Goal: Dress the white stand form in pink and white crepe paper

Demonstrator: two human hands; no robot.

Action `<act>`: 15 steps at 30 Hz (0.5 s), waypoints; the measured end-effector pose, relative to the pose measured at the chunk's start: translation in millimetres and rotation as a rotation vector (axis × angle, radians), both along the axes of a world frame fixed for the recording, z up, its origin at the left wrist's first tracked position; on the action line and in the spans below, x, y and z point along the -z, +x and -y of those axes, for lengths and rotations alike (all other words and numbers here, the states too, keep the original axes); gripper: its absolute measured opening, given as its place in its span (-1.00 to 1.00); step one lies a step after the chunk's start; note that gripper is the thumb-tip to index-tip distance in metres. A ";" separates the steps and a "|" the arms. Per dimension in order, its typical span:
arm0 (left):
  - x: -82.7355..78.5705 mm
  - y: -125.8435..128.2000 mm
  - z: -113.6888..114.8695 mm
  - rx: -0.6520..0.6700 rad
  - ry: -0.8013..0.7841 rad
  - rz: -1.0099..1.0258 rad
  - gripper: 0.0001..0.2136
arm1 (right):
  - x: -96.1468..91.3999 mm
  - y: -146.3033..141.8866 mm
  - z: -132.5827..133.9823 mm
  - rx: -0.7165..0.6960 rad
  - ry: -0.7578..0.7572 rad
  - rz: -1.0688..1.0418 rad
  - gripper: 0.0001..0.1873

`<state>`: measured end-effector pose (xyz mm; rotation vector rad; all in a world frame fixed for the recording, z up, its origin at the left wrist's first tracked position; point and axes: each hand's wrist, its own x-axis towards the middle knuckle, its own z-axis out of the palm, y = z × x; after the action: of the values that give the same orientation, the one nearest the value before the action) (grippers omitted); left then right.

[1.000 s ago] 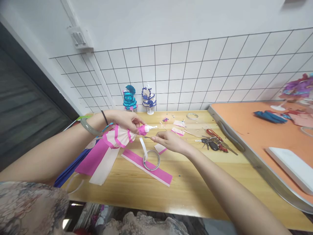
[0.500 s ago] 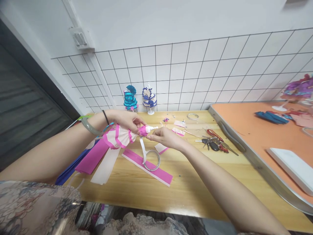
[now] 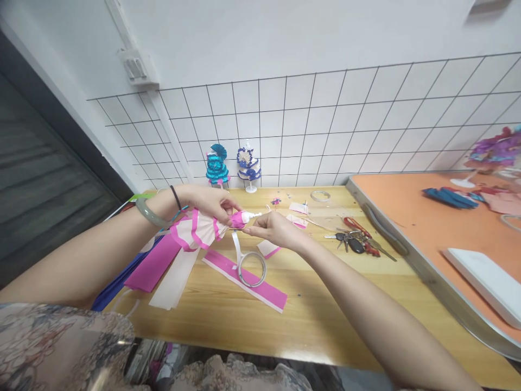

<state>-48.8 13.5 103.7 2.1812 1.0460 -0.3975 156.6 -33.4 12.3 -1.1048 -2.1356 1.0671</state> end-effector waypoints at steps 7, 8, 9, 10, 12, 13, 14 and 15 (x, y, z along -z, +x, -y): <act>3.0 -3.9 -3.5 0.012 0.023 0.008 -0.47 | 0.2 -0.9 -0.6 -0.010 0.034 -0.003 -0.49; 3.2 -4.7 -3.8 0.009 0.033 0.009 -0.47 | 0.9 -0.7 -0.7 -0.013 0.038 0.007 -0.49; 3.3 -5.4 -3.9 0.005 0.040 0.011 -0.48 | 1.8 -0.4 -0.9 -0.018 0.039 0.020 -0.50; 3.1 -6.1 -3.8 0.002 0.042 0.013 -0.49 | 2.8 0.1 -1.2 -0.024 0.037 0.032 -0.50; 2.6 -7.1 -3.2 0.005 0.038 0.021 -0.54 | 4.7 1.1 -1.7 -0.037 0.023 0.052 -0.52; 2.3 -7.6 -2.9 0.009 0.034 0.027 -0.56 | 5.4 1.5 -1.8 -0.040 0.016 0.057 -0.53; 2.4 -8.2 -2.8 0.013 0.027 0.036 -0.57 | 5.9 1.8 -1.8 -0.042 0.013 0.061 -0.53; 2.7 -9.1 -2.8 0.012 0.018 0.050 -0.58 | 6.1 1.9 -1.5 -0.043 0.010 0.064 -0.53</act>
<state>-57.9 16.3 101.0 2.2025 1.0134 -0.3392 158.5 -31.9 6.3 -1.1071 -2.2220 1.0524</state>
